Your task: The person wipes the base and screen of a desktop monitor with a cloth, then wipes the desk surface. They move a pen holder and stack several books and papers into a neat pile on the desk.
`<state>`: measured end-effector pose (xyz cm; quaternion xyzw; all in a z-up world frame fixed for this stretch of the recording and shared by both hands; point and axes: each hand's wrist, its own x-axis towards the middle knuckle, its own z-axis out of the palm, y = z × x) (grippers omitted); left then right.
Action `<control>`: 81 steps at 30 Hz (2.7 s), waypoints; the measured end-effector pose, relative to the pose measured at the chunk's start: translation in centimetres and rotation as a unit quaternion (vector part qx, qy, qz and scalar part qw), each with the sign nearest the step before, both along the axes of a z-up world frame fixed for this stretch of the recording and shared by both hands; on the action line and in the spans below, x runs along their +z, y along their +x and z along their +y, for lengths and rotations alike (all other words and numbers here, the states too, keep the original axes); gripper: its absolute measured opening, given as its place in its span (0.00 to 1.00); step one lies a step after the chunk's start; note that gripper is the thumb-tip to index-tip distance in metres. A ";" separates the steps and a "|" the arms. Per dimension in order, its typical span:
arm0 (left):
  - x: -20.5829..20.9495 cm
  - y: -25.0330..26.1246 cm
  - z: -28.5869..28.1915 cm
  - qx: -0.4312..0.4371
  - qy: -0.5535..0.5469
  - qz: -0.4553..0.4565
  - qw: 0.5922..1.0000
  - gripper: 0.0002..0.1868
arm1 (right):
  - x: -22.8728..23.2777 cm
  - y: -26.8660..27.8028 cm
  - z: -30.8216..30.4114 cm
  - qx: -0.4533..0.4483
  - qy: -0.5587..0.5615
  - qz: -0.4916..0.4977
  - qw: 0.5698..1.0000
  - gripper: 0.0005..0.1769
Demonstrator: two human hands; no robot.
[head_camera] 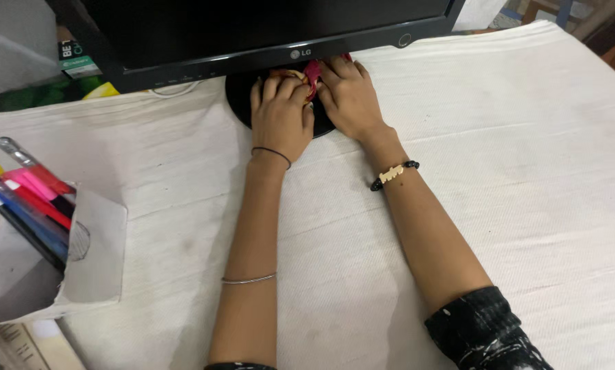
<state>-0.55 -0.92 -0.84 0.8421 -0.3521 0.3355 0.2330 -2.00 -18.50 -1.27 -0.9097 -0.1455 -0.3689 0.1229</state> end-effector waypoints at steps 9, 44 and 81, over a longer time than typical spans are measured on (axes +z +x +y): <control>-0.6 0.3 1.8 0.115 -0.055 0.085 0.988 0.15 | 1.8 -1.7 1.9 0.001 0.083 0.083 0.993 0.14; 6.2 -4.6 11.6 0.211 -0.034 0.146 0.966 0.44 | 10.5 -4.7 15.7 0.081 -0.165 -0.075 0.980 0.28; 9.6 -3.8 16.7 0.322 0.163 0.087 0.929 0.51 | 16.6 -4.9 14.5 0.113 -0.390 -0.034 0.913 0.37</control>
